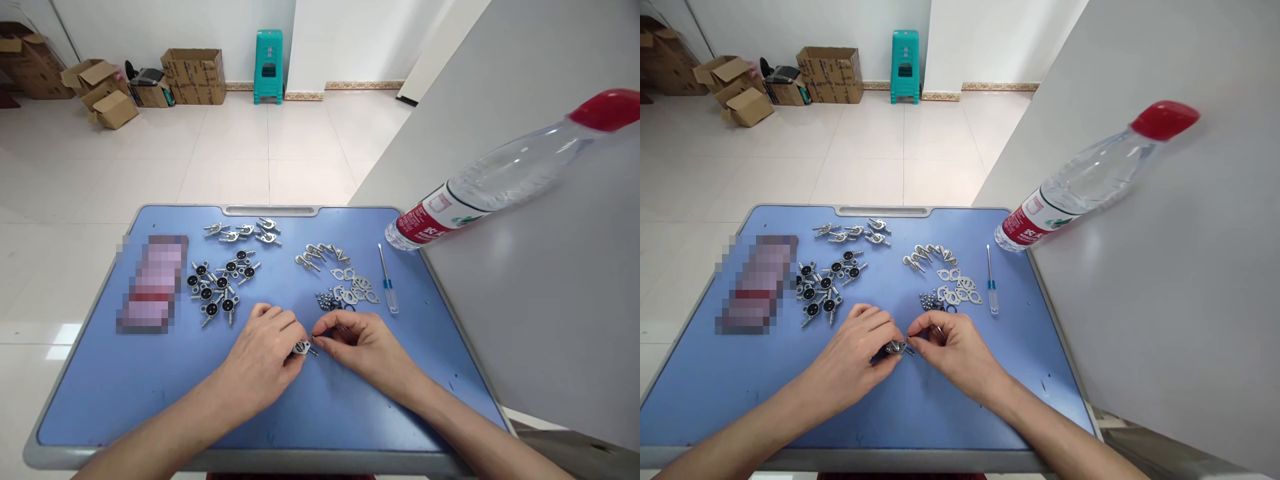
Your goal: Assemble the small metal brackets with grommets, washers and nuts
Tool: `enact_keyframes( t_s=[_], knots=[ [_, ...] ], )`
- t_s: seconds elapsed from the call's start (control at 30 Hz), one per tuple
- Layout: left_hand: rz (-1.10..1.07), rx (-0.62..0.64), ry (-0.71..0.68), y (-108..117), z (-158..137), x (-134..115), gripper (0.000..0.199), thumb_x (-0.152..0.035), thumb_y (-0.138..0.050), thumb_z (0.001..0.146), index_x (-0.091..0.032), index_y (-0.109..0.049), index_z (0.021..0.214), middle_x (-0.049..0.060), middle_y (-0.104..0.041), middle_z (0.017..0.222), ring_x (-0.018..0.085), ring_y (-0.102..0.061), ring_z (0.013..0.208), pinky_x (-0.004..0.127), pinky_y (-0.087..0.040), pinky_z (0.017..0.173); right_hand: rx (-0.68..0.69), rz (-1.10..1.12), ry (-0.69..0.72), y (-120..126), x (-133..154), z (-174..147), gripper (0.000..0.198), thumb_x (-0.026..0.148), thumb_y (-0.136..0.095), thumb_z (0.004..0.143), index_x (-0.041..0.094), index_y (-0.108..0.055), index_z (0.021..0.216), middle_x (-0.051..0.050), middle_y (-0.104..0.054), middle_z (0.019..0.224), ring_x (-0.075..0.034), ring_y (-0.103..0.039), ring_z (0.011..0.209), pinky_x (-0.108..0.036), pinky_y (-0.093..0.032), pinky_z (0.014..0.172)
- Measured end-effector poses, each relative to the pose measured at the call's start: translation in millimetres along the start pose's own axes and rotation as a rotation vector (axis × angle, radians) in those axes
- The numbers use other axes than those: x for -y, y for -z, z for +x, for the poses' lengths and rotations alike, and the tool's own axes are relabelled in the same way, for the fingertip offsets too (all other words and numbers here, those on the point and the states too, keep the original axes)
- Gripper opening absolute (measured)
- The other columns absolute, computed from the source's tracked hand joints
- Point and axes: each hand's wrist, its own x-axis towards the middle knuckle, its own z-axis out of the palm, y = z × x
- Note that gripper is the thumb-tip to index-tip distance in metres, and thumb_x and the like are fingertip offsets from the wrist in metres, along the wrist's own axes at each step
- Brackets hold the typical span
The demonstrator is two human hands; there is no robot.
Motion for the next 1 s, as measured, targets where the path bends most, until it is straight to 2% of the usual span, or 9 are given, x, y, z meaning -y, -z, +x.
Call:
enact_keyframes(
  t_s=[0.1, 0.27, 0.37, 0.43, 0.57, 0.63, 0.8, 1.0],
  knots=[
    [0.008, 0.003, -0.003, 0.1, 0.4, -0.9, 0.013, -0.006, -0.052, 0.083, -0.018, -0.056, 0.078, -0.002, -0.053, 0.074, 0.015, -0.046, 0.070, 0.032, -0.035, 0.074, -0.043, -0.072, 0.084, -4.1, -0.2, -2.5, 0.013, 0.028, -0.059, 0.080, 0.019, -0.066, 0.074, 0.006, -0.047, 0.050, -0.009, -0.038, 0.046, -0.020, -0.032, 0.044],
    [0.019, 0.003, 0.000, 0.0, 0.9, -0.6, 0.014, -0.006, -0.051, 0.084, -0.017, -0.053, 0.075, -0.002, -0.053, 0.075, 0.015, -0.046, 0.071, 0.033, -0.035, 0.075, -0.084, -0.290, 0.337, -7.8, -1.3, -6.1, 0.014, 0.019, -0.053, 0.086, 0.019, -0.064, 0.077, 0.001, -0.062, 0.066, -0.011, -0.052, 0.055, -0.022, -0.041, 0.051],
    [0.014, 0.001, 0.001, -0.2, 0.7, -0.1, 0.013, -0.007, -0.053, 0.084, -0.017, -0.053, 0.075, -0.002, -0.052, 0.075, 0.015, -0.046, 0.071, 0.032, -0.035, 0.075, -0.103, -0.345, 0.456, -8.8, -1.7, -8.8, 0.016, 0.014, -0.049, 0.088, 0.018, -0.062, 0.080, -0.002, -0.062, 0.071, -0.011, -0.055, 0.061, -0.022, -0.043, 0.055],
    [0.013, -0.002, 0.006, -0.4, 0.7, 0.1, 0.014, -0.007, -0.053, 0.084, -0.017, -0.052, 0.075, -0.002, -0.052, 0.075, 0.015, -0.046, 0.071, 0.032, -0.035, 0.075, -0.115, -0.317, 0.447, -9.5, -1.5, -10.2, 0.015, 0.014, -0.049, 0.087, 0.018, -0.061, 0.079, -0.001, -0.061, 0.070, -0.010, -0.052, 0.057, -0.021, -0.042, 0.053],
    [0.005, -0.011, 0.011, -0.8, 0.7, -0.2, 0.014, -0.005, -0.053, 0.082, -0.017, -0.052, 0.075, -0.003, -0.052, 0.074, 0.014, -0.047, 0.070, 0.032, -0.035, 0.074, -0.078, -0.159, 0.264, -9.1, -0.6, -8.5, 0.012, 0.018, -0.056, 0.084, 0.019, -0.064, 0.075, 0.003, -0.057, 0.062, -0.008, -0.043, 0.048, -0.020, -0.037, 0.046],
    [0.001, -0.015, 0.011, -0.7, 0.8, -0.6, 0.015, -0.004, -0.052, 0.082, -0.017, -0.052, 0.075, -0.002, -0.053, 0.074, 0.014, -0.047, 0.070, 0.032, -0.035, 0.074, -0.036, -0.072, 0.206, -8.1, -0.4, -5.9, 0.012, 0.021, -0.058, 0.082, 0.019, -0.066, 0.074, 0.002, -0.058, 0.064, -0.009, -0.044, 0.051, -0.020, -0.037, 0.047],
    [-0.002, -0.013, 0.022, 0.1, 1.1, -0.8, 0.014, -0.004, -0.052, 0.082, -0.018, -0.053, 0.076, -0.002, -0.055, 0.075, 0.015, -0.050, 0.071, 0.033, -0.036, 0.076, -0.011, -0.056, 0.209, -9.3, -3.0, -2.4, 0.014, 0.022, -0.058, 0.083, 0.019, -0.067, 0.073, -0.001, -0.062, 0.070, -0.012, -0.052, 0.061, -0.022, -0.041, 0.054],
    [0.006, -0.038, 0.012, -0.2, 1.0, 1.4, 0.013, -0.006, -0.053, 0.082, -0.018, -0.055, 0.080, -0.002, -0.056, 0.076, 0.015, -0.051, 0.073, 0.032, -0.037, 0.075, -0.079, -0.134, 0.227, -7.3, -5.6, -2.8, 0.010, 0.020, -0.057, 0.085, 0.020, -0.064, 0.079, 0.002, -0.058, 0.065, -0.010, -0.047, 0.054, -0.021, -0.039, 0.050]
  ],
)
